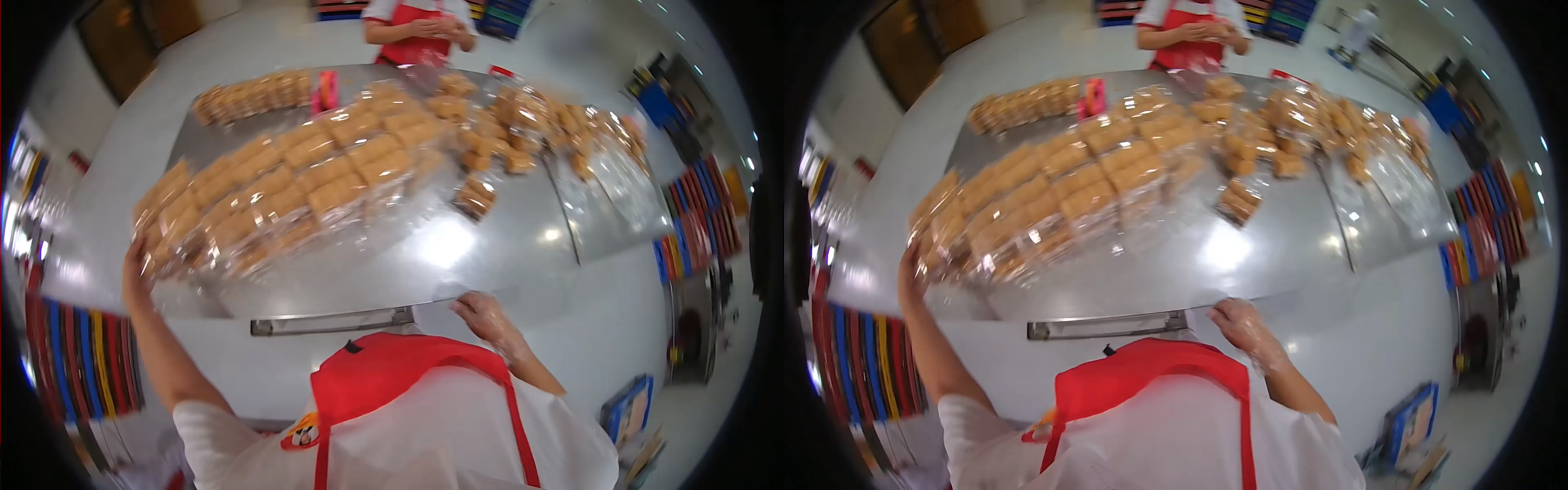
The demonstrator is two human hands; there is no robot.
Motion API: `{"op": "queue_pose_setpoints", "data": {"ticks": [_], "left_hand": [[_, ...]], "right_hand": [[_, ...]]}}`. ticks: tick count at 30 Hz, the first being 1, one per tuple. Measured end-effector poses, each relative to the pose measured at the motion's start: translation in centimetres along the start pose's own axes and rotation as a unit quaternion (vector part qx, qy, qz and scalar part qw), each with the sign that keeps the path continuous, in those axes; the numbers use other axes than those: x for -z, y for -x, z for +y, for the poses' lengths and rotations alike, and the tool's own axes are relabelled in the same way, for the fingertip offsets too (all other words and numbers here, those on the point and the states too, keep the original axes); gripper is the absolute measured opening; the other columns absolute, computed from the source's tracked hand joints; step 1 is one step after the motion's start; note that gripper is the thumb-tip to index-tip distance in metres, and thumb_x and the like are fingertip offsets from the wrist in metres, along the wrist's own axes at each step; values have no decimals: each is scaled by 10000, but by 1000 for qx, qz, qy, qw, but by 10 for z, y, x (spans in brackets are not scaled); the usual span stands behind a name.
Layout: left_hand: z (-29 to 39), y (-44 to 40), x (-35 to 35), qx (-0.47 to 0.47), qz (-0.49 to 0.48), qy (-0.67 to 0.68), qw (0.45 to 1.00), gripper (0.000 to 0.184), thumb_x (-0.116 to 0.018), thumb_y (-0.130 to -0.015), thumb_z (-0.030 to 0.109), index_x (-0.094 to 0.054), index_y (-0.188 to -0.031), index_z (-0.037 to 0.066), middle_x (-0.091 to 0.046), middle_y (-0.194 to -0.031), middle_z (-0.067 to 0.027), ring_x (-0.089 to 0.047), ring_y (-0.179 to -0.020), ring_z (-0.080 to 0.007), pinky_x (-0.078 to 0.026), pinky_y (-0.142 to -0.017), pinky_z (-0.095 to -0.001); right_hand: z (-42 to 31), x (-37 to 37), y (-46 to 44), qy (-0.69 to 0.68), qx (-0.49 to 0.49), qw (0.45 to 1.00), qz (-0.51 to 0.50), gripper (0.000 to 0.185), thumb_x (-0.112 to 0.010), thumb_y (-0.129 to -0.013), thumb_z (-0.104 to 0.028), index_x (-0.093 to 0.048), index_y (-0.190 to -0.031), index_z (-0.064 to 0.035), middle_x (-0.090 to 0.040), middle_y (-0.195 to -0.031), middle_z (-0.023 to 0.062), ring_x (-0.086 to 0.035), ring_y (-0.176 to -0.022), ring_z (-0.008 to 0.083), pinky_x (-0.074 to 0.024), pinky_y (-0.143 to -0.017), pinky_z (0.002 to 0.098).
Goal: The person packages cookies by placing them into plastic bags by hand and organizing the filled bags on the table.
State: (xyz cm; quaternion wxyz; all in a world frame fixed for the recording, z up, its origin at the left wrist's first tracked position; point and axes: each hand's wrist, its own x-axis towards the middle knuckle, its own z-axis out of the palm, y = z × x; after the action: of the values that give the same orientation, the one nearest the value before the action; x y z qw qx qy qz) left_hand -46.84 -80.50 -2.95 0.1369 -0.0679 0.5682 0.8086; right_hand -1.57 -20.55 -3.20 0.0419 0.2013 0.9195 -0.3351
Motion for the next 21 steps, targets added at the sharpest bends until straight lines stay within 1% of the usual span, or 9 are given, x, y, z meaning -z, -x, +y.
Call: {"op": "queue_pose_setpoints", "data": {"ticks": [4,8,11,13,14,16,18,19,21], "left_hand": [[12,27,-39,50,19,9,999,525,-562,-990,370,-519,-1367,6,-620,-1306,-139,-637,-1144,-272,-529,-953,-433],[20,38,-24,2,27,30,999,567,-543,-996,417,-485,-1398,23,-542,-1399,-141,-544,-1257,-322,-443,-1044,-476],[37,69,-30,-203,325,24,923,529,-524,-1005,382,-503,-1372,2,-525,-1397,-144,-512,-1274,-338,-395,-1067,-450],[42,109,-59,-404,315,101,853,494,-534,-995,322,-518,-1337,-35,-549,-1339,-166,-526,-1236,-332,-385,-1056,-419],[40,142,-106,-449,273,116,843,472,-538,-981,267,-525,-1314,-67,-546,-1331,-193,-534,-1195,-318,-398,-1017,-403],[20,189,-184,-496,34,123,859,468,-534,-983,252,-520,-1310,-82,-556,-1311,-213,-546,-1131,-295,-418,-949,-388],[-14,230,-283,-463,-163,67,869,433,-524,-995,255,-535,-1302,-51,-583,-1248,-208,-539,-1092,-250,-421,-906,-390],[-25,248,-347,-479,-294,10,827,423,-511,-1015,298,-547,-1308,-4,-610,-1133,-208,-569,-973,-233,-469,-793,-368],[-51,277,-438,-443,-417,53,792,445,-653,-958,396,-621,-1164,3,-668,-937,-160,-616,-742,-214,-493,-559,-304]], "right_hand": [[2,5,-17,-84,-5,996,4,298,-614,-947,-264,-705,-951,19,-702,-908,192,-664,-878,355,-513,-816,435],[46,8,-56,-268,-40,960,67,264,-622,-956,-249,-717,-921,-6,-682,-770,84,-612,-704,158,-502,-669,329],[77,36,-77,-370,-113,896,217,241,-591,-970,-203,-705,-855,-25,-641,-721,19,-533,-573,67,-422,-533,221],[102,59,-81,-395,-164,868,251,241,-589,-964,-189,-684,-827,-15,-630,-702,25,-522,-547,75,-409,-509,222],[114,66,-83,-407,-189,853,267,242,-588,-961,-182,-674,-813,-11,-624,-692,29,-516,-534,80,-403,-497,223],[145,63,-91,-424,-140,842,303,238,-592,-956,-176,-655,-794,-14,-608,-673,25,-510,-529,83,-402,-487,232],[170,72,-103,-417,-111,843,321,221,-601,-947,-166,-637,-787,-17,-595,-663,23,-500,-523,84,-394,-480,237],[176,74,-112,-402,-109,851,320,207,-607,-940,-159,-628,-790,-18,-590,-662,24,-493,-518,84,-387,-478,238],[191,81,-126,-411,-95,856,299,194,-620,-924,-137,-616,-773,-16,-573,-636,21,-483,-513,81,-376,-481,232]]}}
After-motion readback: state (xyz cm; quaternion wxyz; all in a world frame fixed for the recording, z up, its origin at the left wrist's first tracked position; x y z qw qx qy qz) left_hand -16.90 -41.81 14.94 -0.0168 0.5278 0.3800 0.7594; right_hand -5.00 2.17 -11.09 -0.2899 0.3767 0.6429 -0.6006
